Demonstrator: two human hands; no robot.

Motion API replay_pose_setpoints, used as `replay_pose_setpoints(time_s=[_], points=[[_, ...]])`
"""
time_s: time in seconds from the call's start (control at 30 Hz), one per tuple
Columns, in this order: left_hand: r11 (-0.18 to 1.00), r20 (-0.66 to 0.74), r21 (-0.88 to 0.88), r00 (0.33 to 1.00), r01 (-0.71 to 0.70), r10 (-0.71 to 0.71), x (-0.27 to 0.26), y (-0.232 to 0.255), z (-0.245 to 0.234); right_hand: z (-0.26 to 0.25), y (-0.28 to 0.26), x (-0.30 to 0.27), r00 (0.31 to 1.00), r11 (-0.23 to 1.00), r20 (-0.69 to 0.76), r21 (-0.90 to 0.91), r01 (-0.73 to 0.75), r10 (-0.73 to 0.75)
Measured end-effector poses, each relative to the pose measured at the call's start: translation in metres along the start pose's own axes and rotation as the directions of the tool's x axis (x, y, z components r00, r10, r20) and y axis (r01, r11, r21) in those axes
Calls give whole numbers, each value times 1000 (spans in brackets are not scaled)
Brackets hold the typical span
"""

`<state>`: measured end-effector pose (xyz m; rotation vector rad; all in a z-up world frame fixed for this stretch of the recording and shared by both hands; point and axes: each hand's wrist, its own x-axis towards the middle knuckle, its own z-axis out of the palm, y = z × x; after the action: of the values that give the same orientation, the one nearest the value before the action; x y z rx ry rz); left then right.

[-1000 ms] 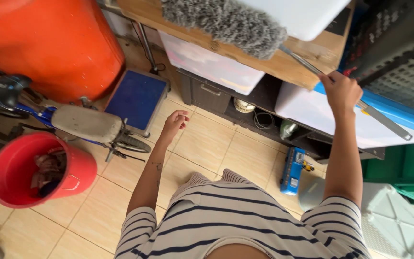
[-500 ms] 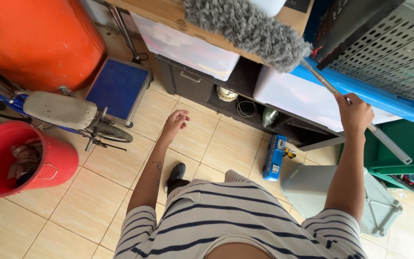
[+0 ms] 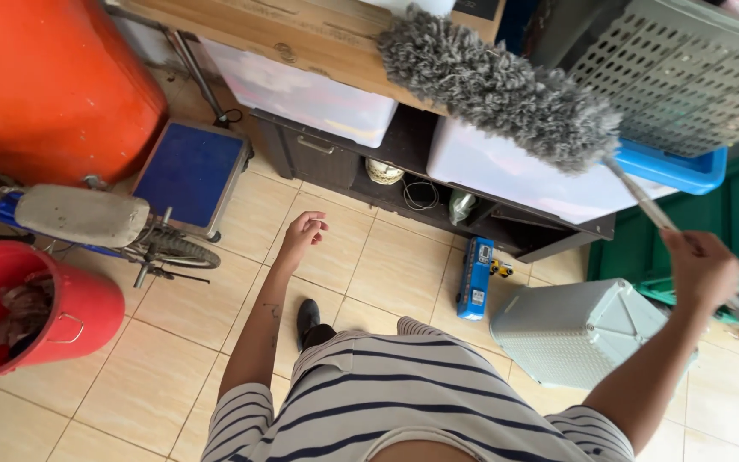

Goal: The person uses a long-handled duster to wipe dust from stacked storage bins, a cardboard box, and a blue platform scale in a cluttered garage. The person moves around the area to reach different surfaces and continues dusting along the floor and nearby shelving.

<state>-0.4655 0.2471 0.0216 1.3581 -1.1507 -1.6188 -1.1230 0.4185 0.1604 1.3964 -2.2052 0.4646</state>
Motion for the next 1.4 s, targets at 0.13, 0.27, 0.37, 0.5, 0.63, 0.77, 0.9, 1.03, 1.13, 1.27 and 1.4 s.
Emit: replay_pose_setpoints(time_s=[0.13, 0.27, 0.37, 0.5, 0.63, 0.77, 0.9, 1.03, 1.13, 1.27, 1.4], points=[[1000, 22, 16, 1000, 18, -18, 10, -6, 11, -49, 9, -8, 997, 992, -74, -128, -20, 11], [1000, 81, -22, 997, 7, -6, 17, -8, 21, -81, -11, -10, 968, 961, -250, -262, -87, 19], [1000, 113, -13, 994, 7, -6, 23, -5, 26, -83, -26, -9, 925, 882, -381, -433, -184, 6], [1000, 152, -5, 988, 13, -12, 33, -1, 27, -57, -42, -7, 869, 828, -494, -476, -297, 27], [999, 168, 40, 986, -8, 1, 41, 6, 14, -57, -106, -7, 868, 788, -496, -535, -304, -2], [996, 170, 87, 985, -33, 17, 59, 1, 2, -74, -192, -16, 944, 910, -320, -410, -62, -80], [984, 165, 172, 986, -51, 23, 66, 1, -7, -16, -247, -31, 980, 894, -137, -441, 72, -147], [987, 183, 154, 983, -52, 23, 72, 2, -20, 10, -328, -2, 999, 965, -14, -261, 27, -32], [986, 170, 160, 985, -46, 19, 73, 8, -33, 35, -364, 36, 995, 1000, -95, -23, 10, -13], [991, 161, 124, 986, -57, 36, 73, 14, -57, 92, -389, 97, 991, 986, -74, 127, -104, 114], [992, 132, 119, 991, -52, 37, 77, 12, -80, 169, -393, 155, 981, 977, -20, 103, -188, 191]])
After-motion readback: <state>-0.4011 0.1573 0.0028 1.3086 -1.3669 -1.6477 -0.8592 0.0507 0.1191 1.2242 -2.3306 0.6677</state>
